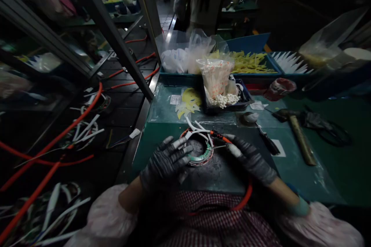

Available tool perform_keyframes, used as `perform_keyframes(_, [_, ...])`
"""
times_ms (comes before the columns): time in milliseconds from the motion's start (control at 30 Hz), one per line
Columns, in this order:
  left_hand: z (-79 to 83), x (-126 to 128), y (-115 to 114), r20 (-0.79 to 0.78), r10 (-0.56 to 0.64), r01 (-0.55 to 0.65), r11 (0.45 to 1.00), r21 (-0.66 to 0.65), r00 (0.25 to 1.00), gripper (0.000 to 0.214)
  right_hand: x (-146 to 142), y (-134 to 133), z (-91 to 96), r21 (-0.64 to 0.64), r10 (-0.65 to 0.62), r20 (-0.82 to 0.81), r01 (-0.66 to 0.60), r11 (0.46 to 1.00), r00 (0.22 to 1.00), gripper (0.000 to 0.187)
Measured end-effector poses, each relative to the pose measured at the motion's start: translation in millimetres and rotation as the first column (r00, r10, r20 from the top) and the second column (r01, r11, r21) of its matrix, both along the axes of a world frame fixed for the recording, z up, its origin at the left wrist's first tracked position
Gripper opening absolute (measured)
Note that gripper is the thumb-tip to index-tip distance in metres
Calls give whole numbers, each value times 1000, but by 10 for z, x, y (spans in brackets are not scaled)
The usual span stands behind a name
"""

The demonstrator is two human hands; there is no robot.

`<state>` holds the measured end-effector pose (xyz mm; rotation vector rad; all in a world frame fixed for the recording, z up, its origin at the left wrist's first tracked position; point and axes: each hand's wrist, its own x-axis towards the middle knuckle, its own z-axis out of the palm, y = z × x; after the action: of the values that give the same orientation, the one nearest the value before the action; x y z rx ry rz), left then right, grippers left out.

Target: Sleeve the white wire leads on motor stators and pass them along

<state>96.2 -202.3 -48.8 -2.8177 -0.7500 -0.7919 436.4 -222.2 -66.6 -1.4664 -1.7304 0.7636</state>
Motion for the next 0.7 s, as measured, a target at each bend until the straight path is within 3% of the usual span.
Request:
perform_keyframes(100, [-152,170,-28,47,42,-41,999,-7,998,23,72,175,61,48,14,60,-17,999,998,36])
perform_keyframes(200, [-298,442,-129,135,242,-240,970,-31,961,27,6,525,163,234,-52,167,12,972,985,34])
perform_keyframes(267, [-369,576,-187,214,322,-322,946,-34,922,27,-72,731,257,388,-174,229,74,919,958,35])
perform_keyframes(367, [-404,614,-200,264,324,-329,944,-26,908,26,-191,963,421,535,-353,340,130,835,871,31])
perform_keyframes(533, [-336,522,-117,209,279,-279,960,-32,937,27,-372,1223,543,479,-315,514,38,877,798,24])
perform_keyframes(700, [-335,558,-98,216,284,-289,957,-11,934,31,-439,1294,496,395,-307,481,110,912,821,27])
